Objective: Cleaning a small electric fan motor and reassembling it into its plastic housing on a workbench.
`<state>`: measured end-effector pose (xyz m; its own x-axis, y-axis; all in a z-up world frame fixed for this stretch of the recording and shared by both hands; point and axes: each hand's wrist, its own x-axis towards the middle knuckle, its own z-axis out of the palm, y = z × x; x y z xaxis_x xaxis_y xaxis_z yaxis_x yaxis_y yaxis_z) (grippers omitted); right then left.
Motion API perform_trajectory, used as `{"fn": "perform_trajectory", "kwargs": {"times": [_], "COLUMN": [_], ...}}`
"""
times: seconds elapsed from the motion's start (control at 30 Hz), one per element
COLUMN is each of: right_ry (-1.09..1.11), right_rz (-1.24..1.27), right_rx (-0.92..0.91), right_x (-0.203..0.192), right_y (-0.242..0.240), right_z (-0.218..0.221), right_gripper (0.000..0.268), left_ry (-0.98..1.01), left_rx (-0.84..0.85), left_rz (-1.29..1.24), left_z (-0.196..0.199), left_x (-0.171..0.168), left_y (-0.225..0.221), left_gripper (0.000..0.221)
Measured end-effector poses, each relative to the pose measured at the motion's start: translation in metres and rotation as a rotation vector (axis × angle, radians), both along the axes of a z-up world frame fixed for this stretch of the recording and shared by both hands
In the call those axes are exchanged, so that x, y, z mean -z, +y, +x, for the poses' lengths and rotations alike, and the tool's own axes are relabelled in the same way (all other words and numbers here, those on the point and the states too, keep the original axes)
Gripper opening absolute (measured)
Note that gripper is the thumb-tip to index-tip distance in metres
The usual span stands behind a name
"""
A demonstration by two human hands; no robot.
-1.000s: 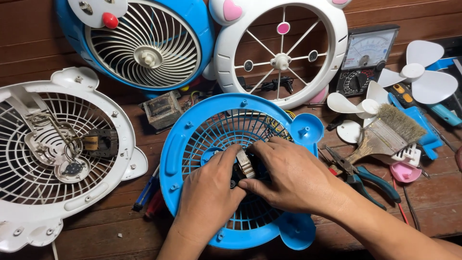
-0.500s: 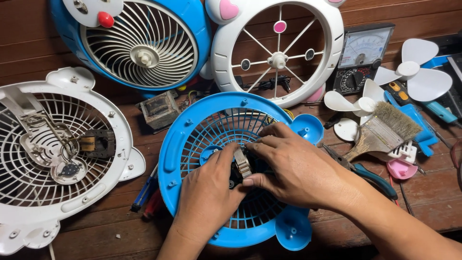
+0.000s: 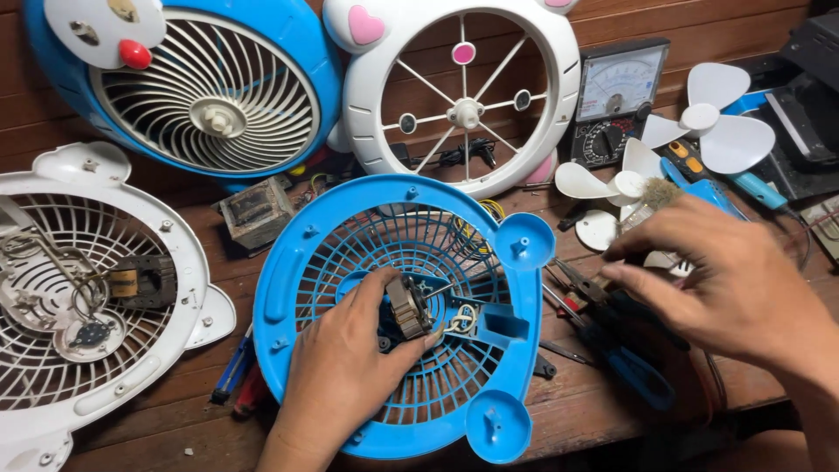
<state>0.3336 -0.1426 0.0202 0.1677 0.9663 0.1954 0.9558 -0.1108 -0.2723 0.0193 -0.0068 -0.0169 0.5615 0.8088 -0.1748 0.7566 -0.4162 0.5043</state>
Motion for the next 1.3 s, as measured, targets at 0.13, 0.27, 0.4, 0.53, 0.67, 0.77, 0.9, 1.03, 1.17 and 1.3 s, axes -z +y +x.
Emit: {"fn": "perform_trajectory", "kwargs": {"times": [0.13,0.27,0.4,0.53,0.67,0.77,0.9,1.03,1.17,1.3], "right_ry": [0.0,-0.045,-0.072,-0.14,-0.163,-0.147,-0.037,-0.021,0.081,0.368], "right_rz": [-0.123,-0.16,-0.033,-0.099,-0.122,-0.099,-0.058,-0.22,-0.35,0.062], "right_rx": [-0.168,-0.406,-0.482,-0.555,-0.521,-0.488,-0.531,-0.395,-0.011,0.045], "right_x": [0.036,0.06,0.075,0.093,0.105,0.115,0.153,0.07,0.038,-0.003], "right_y": [-0.011,-0.018,-0.017,-0.012,-0.01,-0.008,-0.007,-0.01,-0.019,-0.008], "right_z": [-0.009,-0.033,-0.049,-0.044,-0.049,-0.053,-0.026,-0.042,-0.018,-0.052], "right_gripper": [0.031,0.016,0.022,0.04,0.031,0.021,0.019,0.052,0.039,0.037], "left_ry": [0.016,-0.015,-0.02,-0.054,-0.092,-0.098,-0.141,-0.189,-0.192,-0.157], "left_rx": [0.0,0.007,0.015,0.022,0.037,0.032,0.049,0.065,0.086,0.104], "left_rz": [-0.011,0.043,0.061,0.089,0.087,0.07,0.08,0.117,0.13,0.131], "left_z": [0.003,0.004,0.003,0.0,-0.002,-0.004,-0.006,-0.008,-0.009,-0.008], "left_x": [-0.003,0.0,0.001,0.004,0.002,0.003,0.008,0.01,0.012,0.01], "left_y": [-0.001,-0.003,-0.004,-0.005,-0.005,-0.005,-0.005,-0.005,-0.005,-0.005], "left_gripper": [0.077,0.077,0.077,0.078,0.074,0.074,0.076,0.075,0.078,0.077]}}
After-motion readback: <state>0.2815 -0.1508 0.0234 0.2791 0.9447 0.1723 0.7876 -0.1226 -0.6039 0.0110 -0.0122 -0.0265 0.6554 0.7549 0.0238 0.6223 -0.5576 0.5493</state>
